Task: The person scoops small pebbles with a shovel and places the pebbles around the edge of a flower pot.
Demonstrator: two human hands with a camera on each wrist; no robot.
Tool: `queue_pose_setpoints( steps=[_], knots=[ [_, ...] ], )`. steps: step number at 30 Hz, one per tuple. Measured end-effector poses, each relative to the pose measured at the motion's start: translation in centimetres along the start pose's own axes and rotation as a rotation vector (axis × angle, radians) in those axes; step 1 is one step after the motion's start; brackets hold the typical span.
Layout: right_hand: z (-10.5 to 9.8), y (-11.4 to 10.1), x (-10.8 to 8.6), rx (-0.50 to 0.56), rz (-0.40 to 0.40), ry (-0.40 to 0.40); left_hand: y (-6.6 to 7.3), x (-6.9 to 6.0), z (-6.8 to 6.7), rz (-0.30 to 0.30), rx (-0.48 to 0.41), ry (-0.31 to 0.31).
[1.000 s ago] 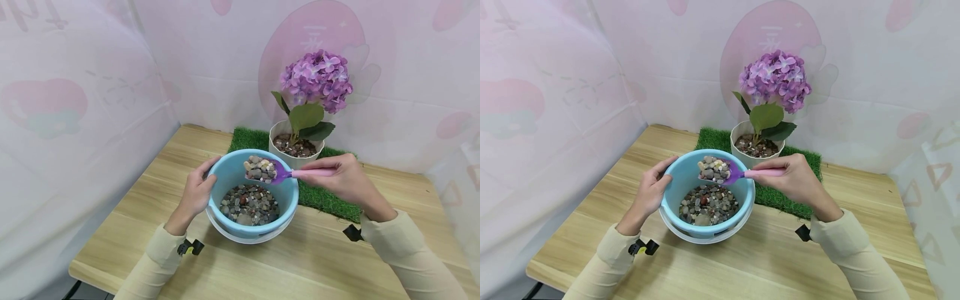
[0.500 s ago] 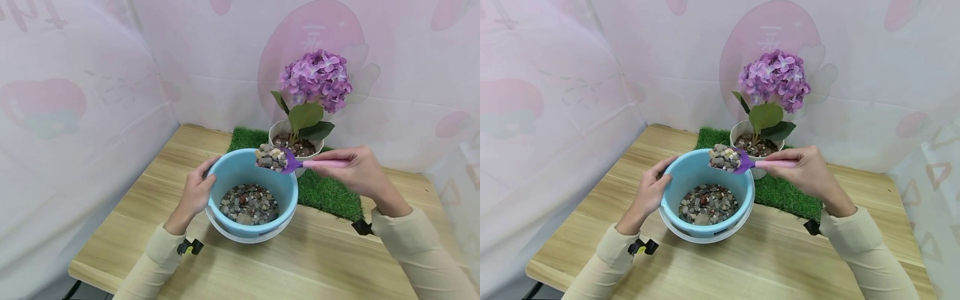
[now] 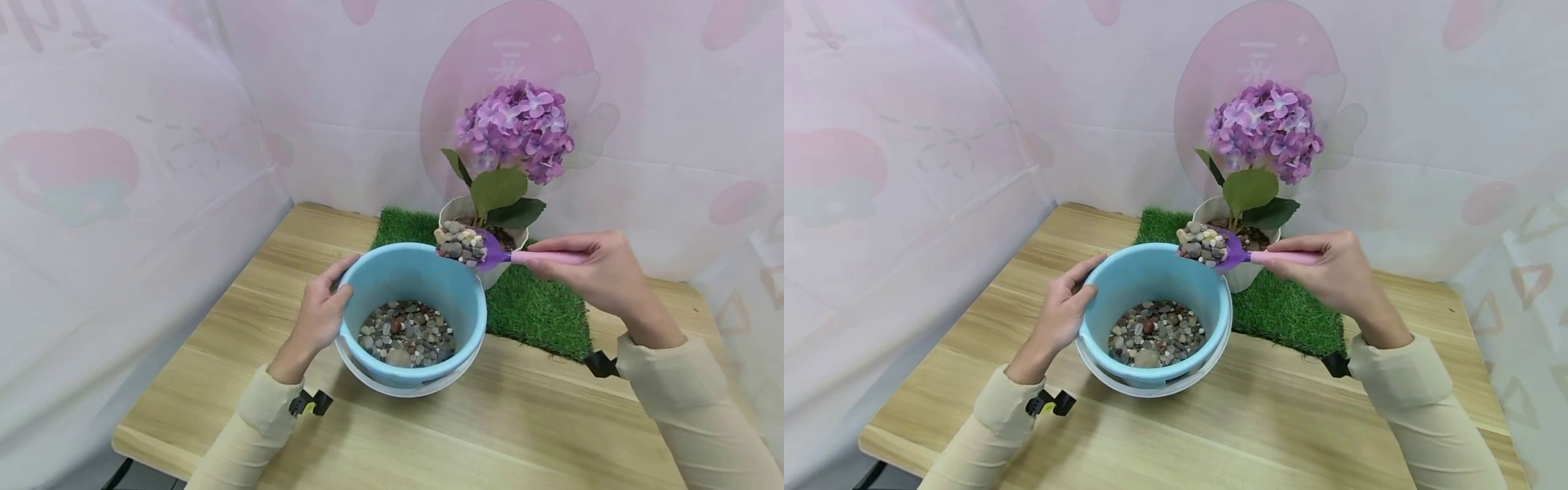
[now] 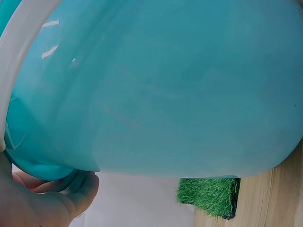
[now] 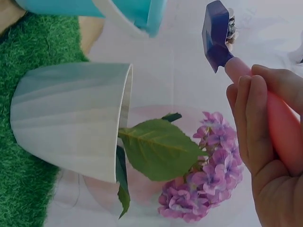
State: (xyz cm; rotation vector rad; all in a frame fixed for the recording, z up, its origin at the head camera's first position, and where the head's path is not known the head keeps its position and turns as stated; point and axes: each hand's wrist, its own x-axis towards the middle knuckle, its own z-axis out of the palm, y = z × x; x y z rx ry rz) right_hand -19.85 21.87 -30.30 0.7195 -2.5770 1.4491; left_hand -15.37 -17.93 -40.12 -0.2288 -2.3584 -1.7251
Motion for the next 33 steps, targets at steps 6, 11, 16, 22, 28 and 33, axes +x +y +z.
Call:
queue_pose_setpoints(
  steps=[6,11,16,22,28,33],
  knots=[
    [-0.5,0.9,0.1,-0.014,0.032,0.022,0.0,0.0,0.0,0.001,0.002,-0.006],
    [-0.9,2.0,0.4,-0.016,0.067,0.038,0.0,0.0,0.0,0.003,0.004,-0.008],
    [-1.3,3.0,0.9,-0.044,0.077,0.067,0.0,0.0,0.0,0.004,-0.001,-0.006],
    [-1.3,3.9,1.6,-0.093,0.12,0.084,0.0,0.0,-0.1,0.01,-0.01,-0.006],
    [-0.9,4.7,2.6,-0.117,0.183,0.072,0.0,0.0,0.0,0.018,-0.013,-0.005],
    [-0.3,5.5,3.3,-0.138,0.198,0.065,0.1,0.0,0.0,0.014,-0.012,0.0]
  ],
)
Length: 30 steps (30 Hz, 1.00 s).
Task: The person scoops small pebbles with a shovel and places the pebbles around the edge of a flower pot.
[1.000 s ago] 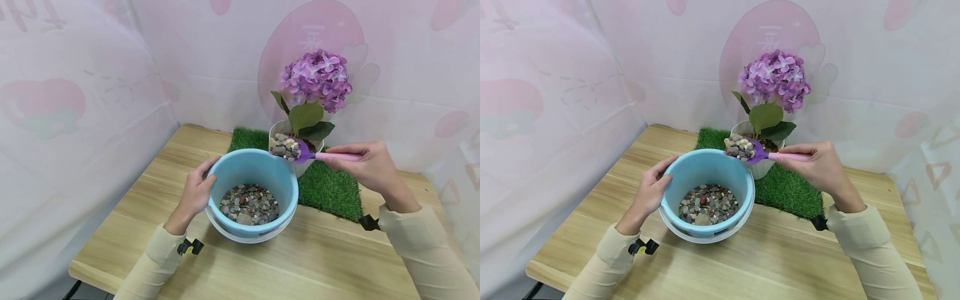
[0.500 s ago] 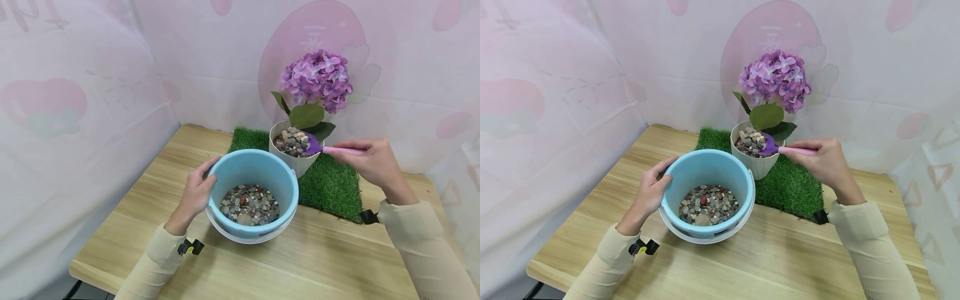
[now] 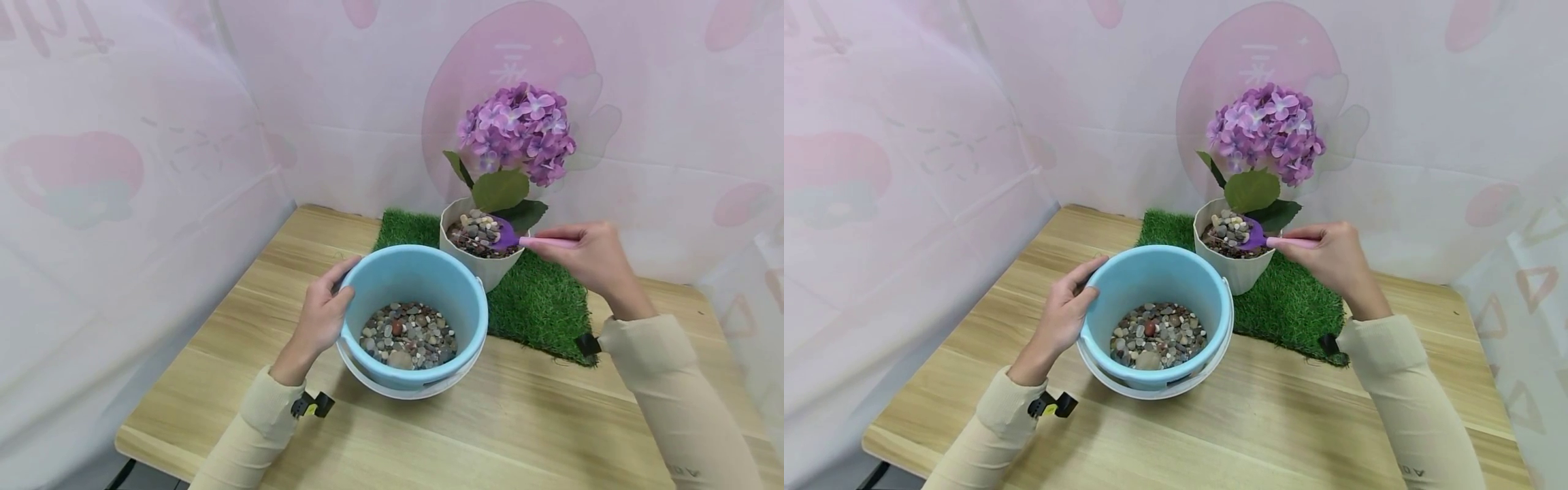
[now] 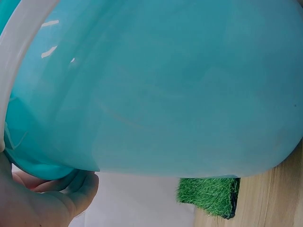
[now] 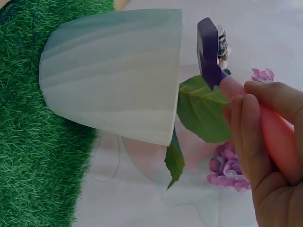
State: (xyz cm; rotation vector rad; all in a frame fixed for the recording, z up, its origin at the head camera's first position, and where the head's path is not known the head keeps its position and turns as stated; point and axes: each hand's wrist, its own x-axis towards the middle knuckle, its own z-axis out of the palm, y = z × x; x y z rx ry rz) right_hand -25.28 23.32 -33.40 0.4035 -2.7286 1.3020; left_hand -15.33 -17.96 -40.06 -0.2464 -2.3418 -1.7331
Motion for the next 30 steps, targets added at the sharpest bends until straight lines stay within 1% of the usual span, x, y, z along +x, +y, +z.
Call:
queue_pose_setpoints(
  steps=[3,7,13,16,22,27,30],
  knots=[
    [0.4,0.2,0.4,-0.002,0.016,-0.014,-0.1,0.0,0.0,0.004,-0.003,-0.003],
    [0.8,0.2,0.8,-0.034,0.031,-0.023,-0.2,0.0,0.1,0.009,-0.008,-0.006],
    [1.5,-0.1,1.6,-0.096,0.002,-0.021,-0.3,0.0,0.0,0.006,-0.004,-0.003],
    [1.9,-0.5,2.0,-0.123,-0.005,-0.032,-0.3,0.0,0.0,0.002,-0.003,-0.001],
    [2.4,-1.2,2.6,-0.165,0.007,-0.053,-0.2,0.0,0.0,-0.003,-0.005,-0.004],
    [2.6,-2.0,3.2,-0.222,0.028,-0.067,-0.2,0.1,0.0,-0.006,-0.008,-0.01],
    [2.6,-2.8,4.0,-0.251,0.061,-0.106,-0.1,0.0,-0.1,-0.006,-0.007,-0.01]
  ],
)
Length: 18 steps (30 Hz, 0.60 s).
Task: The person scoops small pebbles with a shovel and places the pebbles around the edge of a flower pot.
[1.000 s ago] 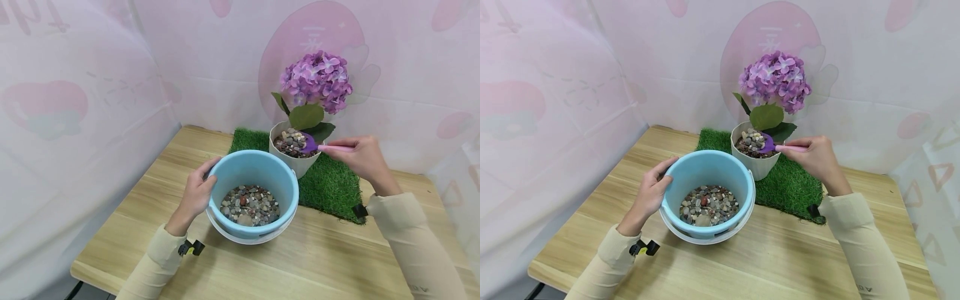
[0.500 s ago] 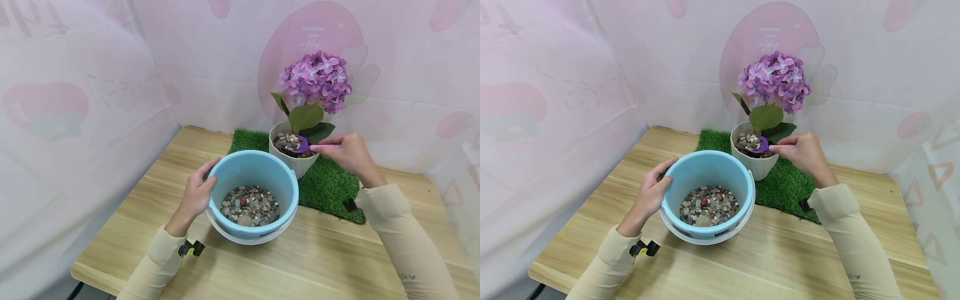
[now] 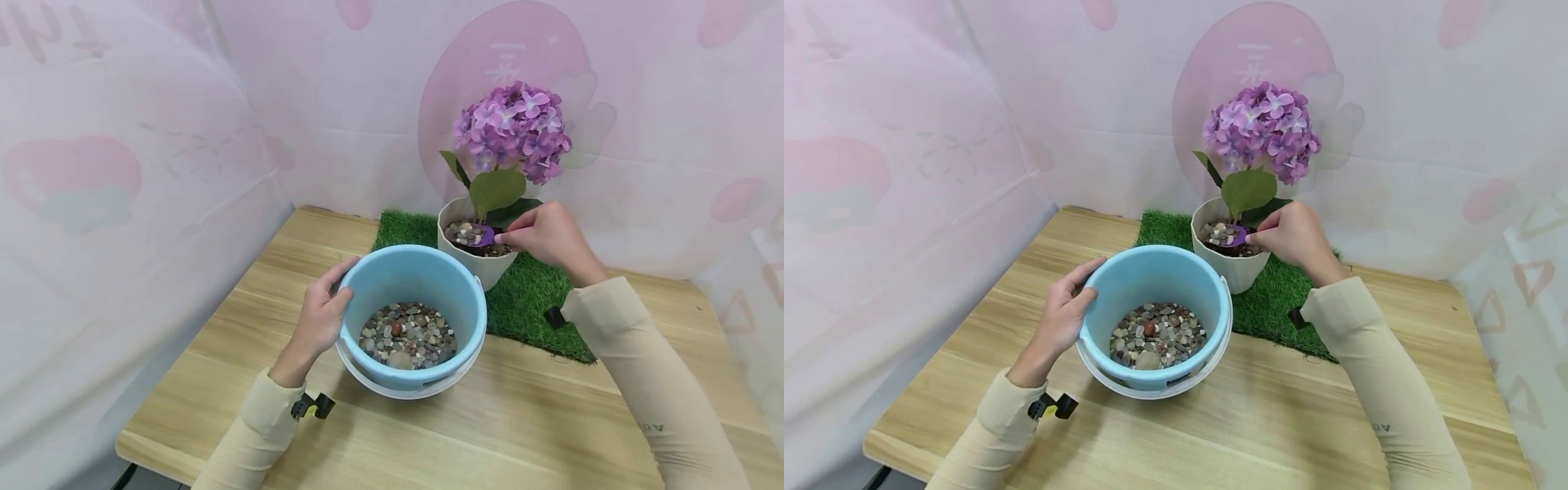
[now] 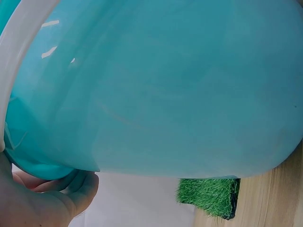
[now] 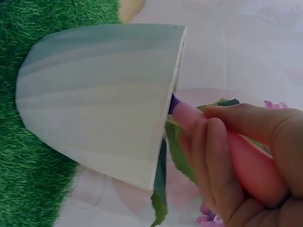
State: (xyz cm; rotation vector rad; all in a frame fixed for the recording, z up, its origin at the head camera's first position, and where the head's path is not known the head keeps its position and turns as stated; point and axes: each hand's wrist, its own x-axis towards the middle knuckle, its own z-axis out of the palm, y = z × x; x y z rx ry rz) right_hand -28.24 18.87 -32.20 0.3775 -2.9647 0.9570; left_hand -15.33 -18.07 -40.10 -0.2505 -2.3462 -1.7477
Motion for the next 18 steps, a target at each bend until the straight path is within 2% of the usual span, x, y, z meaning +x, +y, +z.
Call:
queue_pose_setpoints(
  steps=[6,14,18],
  knots=[
    [-0.7,-1.2,1.0,-0.002,0.074,-0.068,0.1,-0.1,0.2,-0.003,-0.003,0.006],
    [-1.3,-1.8,1.3,0.046,0.139,-0.071,-0.3,-0.2,0.6,0.006,-0.017,0.016],
    [-1.6,-2.0,1.5,0.096,0.137,-0.056,-0.3,-0.3,0.8,0.01,-0.014,0.026]
  ],
)
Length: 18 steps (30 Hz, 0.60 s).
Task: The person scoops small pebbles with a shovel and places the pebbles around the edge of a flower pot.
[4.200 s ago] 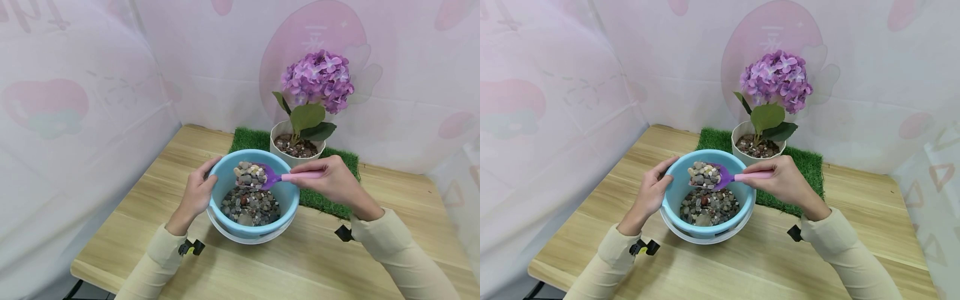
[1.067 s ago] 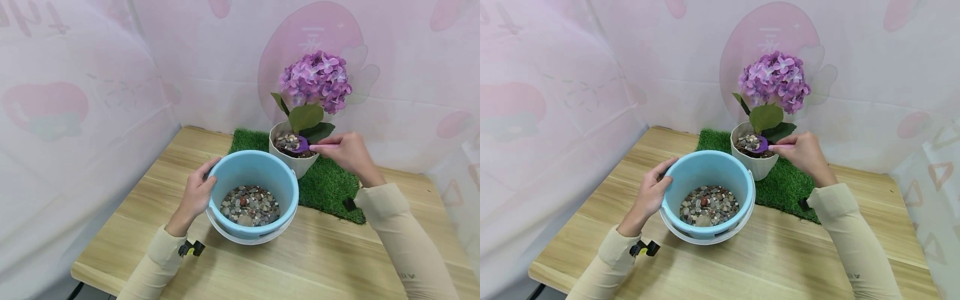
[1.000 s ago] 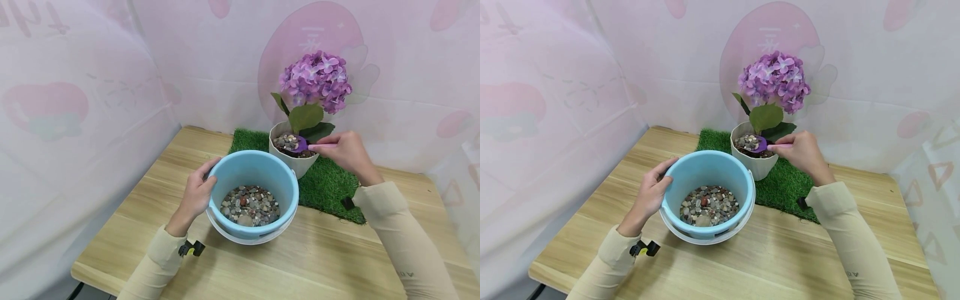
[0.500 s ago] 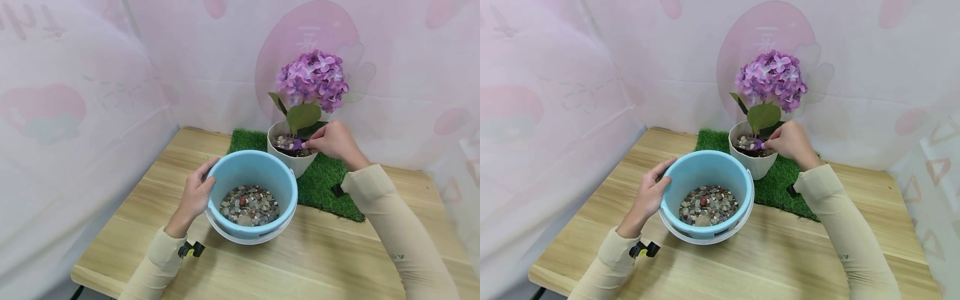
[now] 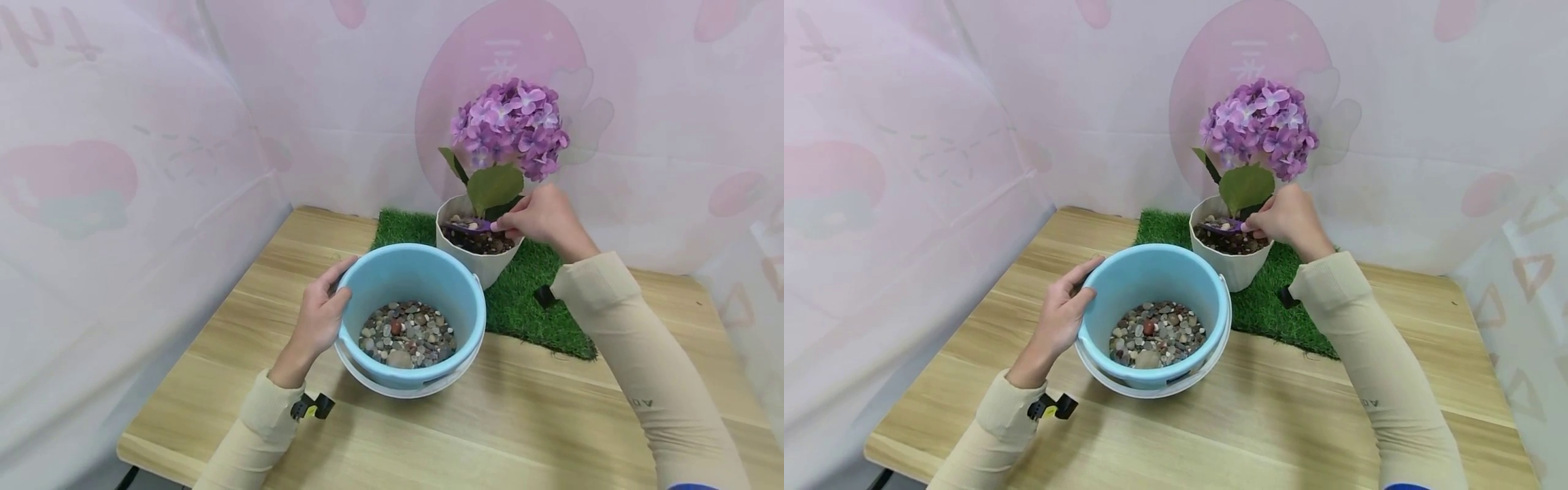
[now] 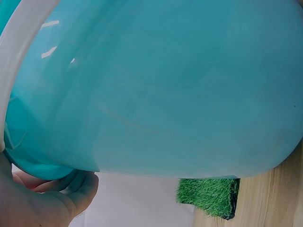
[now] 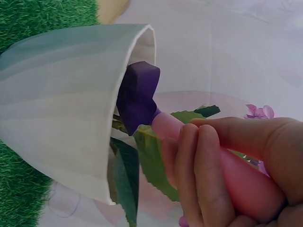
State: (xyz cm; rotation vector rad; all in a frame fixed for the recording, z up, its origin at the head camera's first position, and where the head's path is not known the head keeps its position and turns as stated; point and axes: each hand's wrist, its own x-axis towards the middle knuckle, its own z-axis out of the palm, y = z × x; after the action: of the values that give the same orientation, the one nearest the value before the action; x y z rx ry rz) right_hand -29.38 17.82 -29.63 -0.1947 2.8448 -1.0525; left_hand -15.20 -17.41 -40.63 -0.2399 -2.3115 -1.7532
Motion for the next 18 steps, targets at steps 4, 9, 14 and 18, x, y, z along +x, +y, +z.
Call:
queue_pose_setpoints(
  steps=[4,9,14,18],
  knots=[
    [-0.3,-0.7,0.3,0.032,-0.016,0.001,0.1,0.0,0.0,0.001,0.001,-0.003],
    [-0.6,-1.6,0.3,0.006,0.025,-0.033,0.0,0.0,0.0,0.0,-0.003,-0.001],
    [-1.0,-1.9,0.0,0.011,0.06,-0.043,0.0,0.1,-0.1,0.004,-0.01,0.0],
    [-1.3,-1.6,-0.3,0.031,0.072,-0.043,0.0,0.1,-0.1,0.006,-0.007,-0.004]
  ],
)
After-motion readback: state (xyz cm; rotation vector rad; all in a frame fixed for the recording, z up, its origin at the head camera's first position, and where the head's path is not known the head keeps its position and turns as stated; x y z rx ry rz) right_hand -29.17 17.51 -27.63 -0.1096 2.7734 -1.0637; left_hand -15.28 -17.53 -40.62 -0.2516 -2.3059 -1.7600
